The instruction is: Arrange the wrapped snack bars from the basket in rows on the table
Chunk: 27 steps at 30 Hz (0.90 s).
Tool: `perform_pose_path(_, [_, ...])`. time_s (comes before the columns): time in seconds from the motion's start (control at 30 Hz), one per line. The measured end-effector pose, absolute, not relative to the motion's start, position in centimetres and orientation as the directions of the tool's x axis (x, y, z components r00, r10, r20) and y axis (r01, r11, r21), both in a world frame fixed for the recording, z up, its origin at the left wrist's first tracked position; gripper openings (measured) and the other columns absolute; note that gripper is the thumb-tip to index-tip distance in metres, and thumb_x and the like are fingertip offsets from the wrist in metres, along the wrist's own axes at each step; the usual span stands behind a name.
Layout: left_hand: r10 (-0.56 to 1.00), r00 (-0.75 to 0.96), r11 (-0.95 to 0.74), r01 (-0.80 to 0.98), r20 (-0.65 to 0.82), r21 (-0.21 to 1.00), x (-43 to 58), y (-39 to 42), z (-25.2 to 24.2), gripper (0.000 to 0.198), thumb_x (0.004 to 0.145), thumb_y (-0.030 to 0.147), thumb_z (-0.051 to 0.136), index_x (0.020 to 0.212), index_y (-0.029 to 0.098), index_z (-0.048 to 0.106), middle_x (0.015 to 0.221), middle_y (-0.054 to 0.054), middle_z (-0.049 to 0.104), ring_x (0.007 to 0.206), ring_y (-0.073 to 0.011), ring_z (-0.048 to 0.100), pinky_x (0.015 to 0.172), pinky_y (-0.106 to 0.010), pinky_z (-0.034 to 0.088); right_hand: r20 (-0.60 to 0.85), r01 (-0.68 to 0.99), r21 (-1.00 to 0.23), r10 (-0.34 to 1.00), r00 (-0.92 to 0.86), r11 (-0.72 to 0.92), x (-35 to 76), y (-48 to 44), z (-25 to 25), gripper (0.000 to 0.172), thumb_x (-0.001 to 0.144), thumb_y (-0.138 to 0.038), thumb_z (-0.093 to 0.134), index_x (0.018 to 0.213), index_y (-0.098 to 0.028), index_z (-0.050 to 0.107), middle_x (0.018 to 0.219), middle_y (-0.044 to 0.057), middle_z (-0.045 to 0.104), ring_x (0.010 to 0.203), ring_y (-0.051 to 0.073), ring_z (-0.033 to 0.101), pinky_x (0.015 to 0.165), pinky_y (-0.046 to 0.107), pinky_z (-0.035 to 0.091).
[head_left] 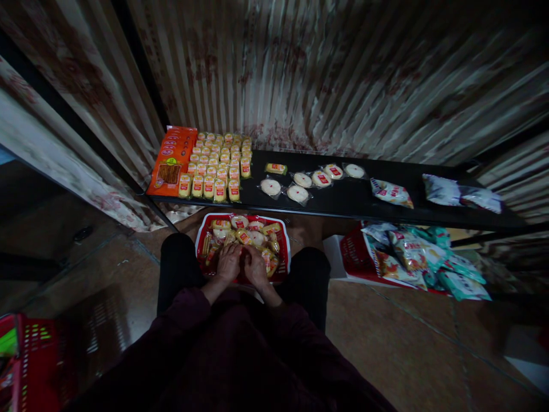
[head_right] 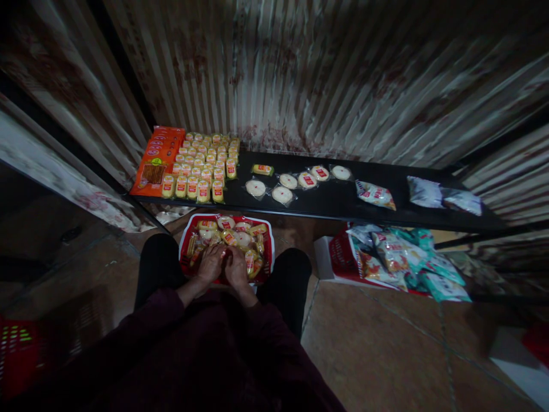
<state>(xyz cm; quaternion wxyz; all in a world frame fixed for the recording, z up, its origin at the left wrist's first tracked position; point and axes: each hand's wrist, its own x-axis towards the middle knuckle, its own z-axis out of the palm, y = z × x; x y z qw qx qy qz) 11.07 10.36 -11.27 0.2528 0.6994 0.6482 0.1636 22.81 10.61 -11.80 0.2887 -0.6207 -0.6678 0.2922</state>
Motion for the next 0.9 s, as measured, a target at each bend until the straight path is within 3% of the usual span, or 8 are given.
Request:
perform_pose_path(0.27, [0.998, -0.067, 0.043, 0.759, 0.011, 0.65, 11.3, 10.8, -12.4, 0.048, 0.079, 0.006, 0.042, 0.125, 0.013, 0.055, 0.127, -0.014, 0.059, 0.123, -0.0248, 0.049, 0.109, -0.042, 0.035, 0.114, 0.571, -0.819, 0.991, 0.064, 0.057, 22.8, 10.3, -13.6, 0.04, 0.076, -0.009, 0.043, 0.11, -0.012, 0.063, 0.116, 0.015, 0.064, 0.116, 0.025, 0.055, 0.103, 0.042, 0.042])
perform_pose_path(0.57, [0.976, -0.216, 0.114, 0.533, 0.005, 0.839, 12.8, 11.0, -10.7, 0.045, 0.082, 0.015, 0.05, 0.127, 0.018, 0.053, 0.133, -0.013, 0.055, 0.128, -0.0258, 0.047, 0.108, -0.042, 0.037, -0.076, 0.229, -0.968, 0.99, 0.121, -0.102, 22.5, 10.9, -13.6, 0.045, 0.081, -0.027, 0.05, 0.125, -0.021, 0.054, 0.114, 0.009, 0.068, 0.103, 0.021, 0.065, 0.096, 0.042, 0.049])
perform_pose_path(0.9, [0.975, -0.221, 0.097, 0.34, -0.02, 0.935, 14.3, 10.9, -8.1, 0.054, 0.07, 0.007, 0.054, 0.123, 0.017, 0.055, 0.126, -0.013, 0.059, 0.121, -0.0262, 0.053, 0.108, -0.043, 0.036, -0.068, 0.046, -0.996, 0.988, 0.141, -0.076, 23.4, 11.9, -11.4, 0.043, 0.08, -0.032, 0.051, 0.122, -0.024, 0.057, 0.111, 0.006, 0.069, 0.101, 0.02, 0.065, 0.093, 0.039, 0.051])
